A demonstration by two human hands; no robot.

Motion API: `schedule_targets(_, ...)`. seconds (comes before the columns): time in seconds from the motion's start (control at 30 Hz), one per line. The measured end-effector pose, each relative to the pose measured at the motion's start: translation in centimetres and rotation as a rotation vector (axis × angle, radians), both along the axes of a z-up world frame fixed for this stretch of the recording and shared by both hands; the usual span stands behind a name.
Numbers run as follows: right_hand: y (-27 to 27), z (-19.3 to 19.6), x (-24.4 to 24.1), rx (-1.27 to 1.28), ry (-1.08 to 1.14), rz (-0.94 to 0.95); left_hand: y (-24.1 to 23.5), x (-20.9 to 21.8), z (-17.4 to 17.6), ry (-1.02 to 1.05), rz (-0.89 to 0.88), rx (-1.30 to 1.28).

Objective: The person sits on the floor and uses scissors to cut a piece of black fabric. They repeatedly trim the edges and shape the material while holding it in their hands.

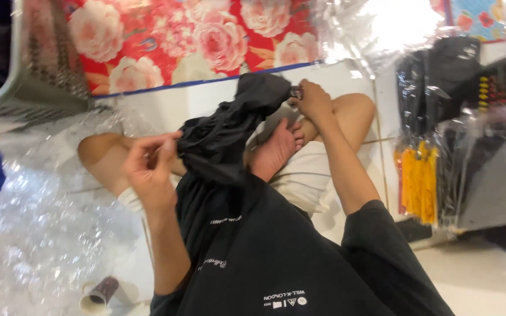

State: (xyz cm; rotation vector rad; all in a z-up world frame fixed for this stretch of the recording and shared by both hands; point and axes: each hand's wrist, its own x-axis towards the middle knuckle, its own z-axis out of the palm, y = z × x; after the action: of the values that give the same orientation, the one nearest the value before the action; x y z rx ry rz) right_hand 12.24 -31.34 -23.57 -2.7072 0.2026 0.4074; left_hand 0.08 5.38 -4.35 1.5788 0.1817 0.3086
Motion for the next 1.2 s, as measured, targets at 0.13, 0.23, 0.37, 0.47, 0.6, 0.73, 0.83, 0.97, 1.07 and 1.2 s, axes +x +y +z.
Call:
schedule_targets(0.13, -0.8, -1.6, 0.5, -0.09, 0.055, 0.033, -1.6, 0.5, 1.1, 0.002, 0.026, 0.01)
schedule_targets(0.23, -2.5, -3.7, 0.5, -0.119, 0.019, -0.028, -2.5, 1.1, 1.7, 0.03, 0.026, -0.073)
schedule_targets(0.37, -3.7, -3.4, -0.3, 0.074, -0.166, -0.265, -2.7, 1.2, 1.3, 0.036, 0.027, -0.154)
schedule_targets(0.47, -0.8, 2.5, -2.4, 0.449, -0.397, -0.367, -2.4, 1.4, 1.0, 0.016, 0.026, -0.164)
schedule_targets(0.6, 5.2, 12.1, -7.3, 1.293, -0.321, -0.256, -2.4, 1.6, 1.0, -0.048, 0.025, -0.149)
schedule_targets(0.73, 10.5, 17.2, -13.1, 1.791, -0.016, -0.133, -2.4, 1.4, 0.7, -0.063, 0.022, -0.17)
schedule_targets(0.83, 11.7, 15.8, -14.5, 1.922, 0.342, 0.22, -2.4, 1.4, 0.3, -0.074, 0.028, -0.184)
schedule_targets(0.97, 14.4, 15.8, -14.5, 1.962, 0.502, 0.234, -2.1, 1.3, 0.4, -0.093, 0.035, -0.183)
schedule_targets(1.07, 15.6, 16.2, -14.1, 1.973, 0.528, 0.208, -2.0, 1.1, 0.4, -0.113, 0.041, -0.161)
schedule_targets(1.2, 16.8, 17.3, -13.7, 2.063, 0.581, 0.259, -1.9, 0.8, 0.7, -0.141, 0.066, -0.052)
